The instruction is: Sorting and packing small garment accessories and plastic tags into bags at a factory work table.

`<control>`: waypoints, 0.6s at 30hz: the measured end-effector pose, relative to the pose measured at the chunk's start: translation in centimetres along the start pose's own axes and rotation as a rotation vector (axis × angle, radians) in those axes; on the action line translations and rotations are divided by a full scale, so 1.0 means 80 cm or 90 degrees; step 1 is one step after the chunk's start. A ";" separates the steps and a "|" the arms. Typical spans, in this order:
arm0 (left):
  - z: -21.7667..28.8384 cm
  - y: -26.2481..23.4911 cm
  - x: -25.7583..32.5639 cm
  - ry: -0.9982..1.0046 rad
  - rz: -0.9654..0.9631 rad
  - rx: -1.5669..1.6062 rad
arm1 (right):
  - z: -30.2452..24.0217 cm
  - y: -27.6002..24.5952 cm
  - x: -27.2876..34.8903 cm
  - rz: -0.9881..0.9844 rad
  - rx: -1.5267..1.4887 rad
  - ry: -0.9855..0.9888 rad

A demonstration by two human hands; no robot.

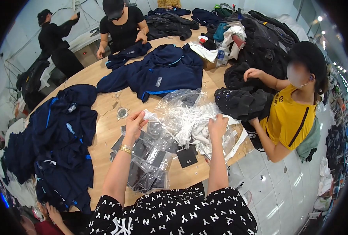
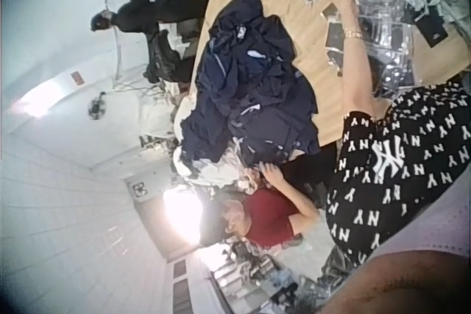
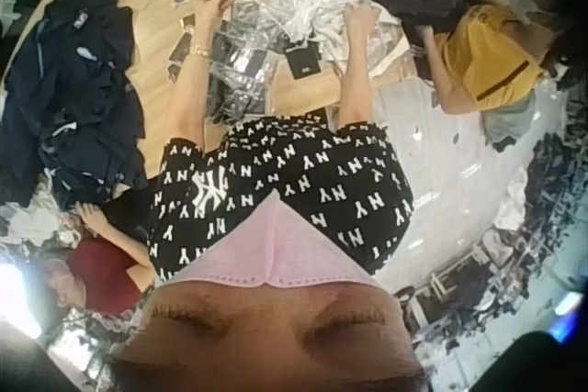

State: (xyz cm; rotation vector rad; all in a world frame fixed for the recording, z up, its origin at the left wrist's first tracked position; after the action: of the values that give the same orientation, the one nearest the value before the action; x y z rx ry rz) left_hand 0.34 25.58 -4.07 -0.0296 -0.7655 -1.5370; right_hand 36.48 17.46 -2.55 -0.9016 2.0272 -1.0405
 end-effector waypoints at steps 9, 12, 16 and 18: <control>-0.015 0.046 -0.006 -0.021 -0.040 -0.018 | -0.204 0.014 0.066 -0.083 -0.391 -0.390; -0.005 0.052 -0.002 0.001 -0.043 -0.052 | -0.206 0.069 0.047 -0.171 -0.333 -0.404; 0.024 0.006 0.001 0.075 0.040 -0.038 | -0.188 0.083 0.006 -0.202 -0.318 -0.391; 0.030 -0.007 0.002 0.072 0.044 -0.020 | -0.167 0.076 -0.019 -0.145 -0.324 -0.374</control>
State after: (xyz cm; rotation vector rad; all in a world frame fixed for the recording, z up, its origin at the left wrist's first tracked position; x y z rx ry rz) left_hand -1.20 26.54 -2.39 0.0069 -0.6441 -1.4723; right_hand 24.94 26.55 -1.33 -1.5219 1.7147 -0.2848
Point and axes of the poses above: each hand's wrist, its own x-axis away from the middle knuckle, its own y-axis out of the palm, z = x × y, the point moved 8 cm from there along -x, towards the middle knuckle, and after that the axes turned 14 degrees about -y, right-handed, at the moved point
